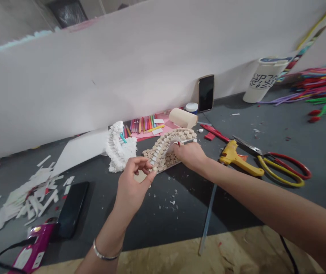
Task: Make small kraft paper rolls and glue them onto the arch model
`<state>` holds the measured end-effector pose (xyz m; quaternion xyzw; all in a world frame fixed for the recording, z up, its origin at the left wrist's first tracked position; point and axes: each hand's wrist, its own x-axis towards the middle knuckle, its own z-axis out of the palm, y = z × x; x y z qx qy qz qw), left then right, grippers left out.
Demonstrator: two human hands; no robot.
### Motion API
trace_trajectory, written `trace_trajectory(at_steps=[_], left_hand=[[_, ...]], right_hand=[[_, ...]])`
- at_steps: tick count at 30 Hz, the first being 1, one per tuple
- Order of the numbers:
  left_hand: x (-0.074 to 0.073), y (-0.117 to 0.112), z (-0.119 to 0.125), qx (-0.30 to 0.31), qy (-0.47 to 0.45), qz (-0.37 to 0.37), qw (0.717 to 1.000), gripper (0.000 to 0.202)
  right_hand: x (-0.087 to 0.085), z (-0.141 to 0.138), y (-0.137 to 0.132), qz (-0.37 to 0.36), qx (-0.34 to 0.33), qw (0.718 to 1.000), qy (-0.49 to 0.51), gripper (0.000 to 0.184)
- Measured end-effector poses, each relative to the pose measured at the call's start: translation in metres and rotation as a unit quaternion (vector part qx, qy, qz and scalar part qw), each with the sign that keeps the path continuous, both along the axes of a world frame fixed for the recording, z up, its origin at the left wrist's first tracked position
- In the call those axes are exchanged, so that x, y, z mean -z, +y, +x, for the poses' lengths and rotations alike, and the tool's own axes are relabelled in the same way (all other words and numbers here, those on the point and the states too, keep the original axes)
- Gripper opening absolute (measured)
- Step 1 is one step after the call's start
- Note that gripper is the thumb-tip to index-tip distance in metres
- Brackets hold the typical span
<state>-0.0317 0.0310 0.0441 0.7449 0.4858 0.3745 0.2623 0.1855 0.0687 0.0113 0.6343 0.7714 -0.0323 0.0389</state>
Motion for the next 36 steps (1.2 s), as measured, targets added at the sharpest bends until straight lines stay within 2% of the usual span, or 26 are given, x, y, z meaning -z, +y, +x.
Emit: trace_trajectory(at_steps=[6,9,11,15,18,22,25,29,36], left_hand=[[-0.005,-0.007,-0.001,0.001,0.085,0.062,0.994,0.013],[-0.004,-0.002,0.004,0.038,0.124,0.109,0.986,0.013],[-0.001,0.004,0.010,0.075,0.163,0.157,0.971,0.011],[0.003,0.016,0.025,0.124,0.259,0.236,0.929,0.007],[0.007,0.025,0.034,0.133,0.303,0.266,0.905,0.007],[0.012,0.040,0.046,0.138,0.348,0.276,0.886,0.005],[0.015,0.051,0.056,0.153,0.383,0.270,0.870,0.002],[0.020,0.065,0.069,0.170,0.424,0.281,0.844,0.003],[0.027,0.082,0.084,0.181,0.482,0.357,0.780,0.017]], right_hand=[[-0.007,0.018,-0.048,0.020,0.008,1.000,-0.010,0.036],[-0.010,0.033,-0.071,-0.032,-0.034,0.999,-0.007,0.032],[-0.012,0.041,-0.076,-0.032,-0.046,0.998,0.011,0.031],[-0.009,0.047,-0.062,0.035,-0.061,0.996,0.058,0.018],[0.004,0.048,-0.047,0.061,-0.087,0.993,0.060,0.018],[0.024,0.048,-0.037,0.088,-0.112,0.987,0.070,0.022],[0.033,0.049,-0.035,0.109,-0.117,0.984,0.073,0.025],[0.036,0.049,-0.033,0.144,-0.117,0.980,0.072,0.025],[0.036,0.048,-0.031,0.157,-0.120,0.977,0.081,0.020]])
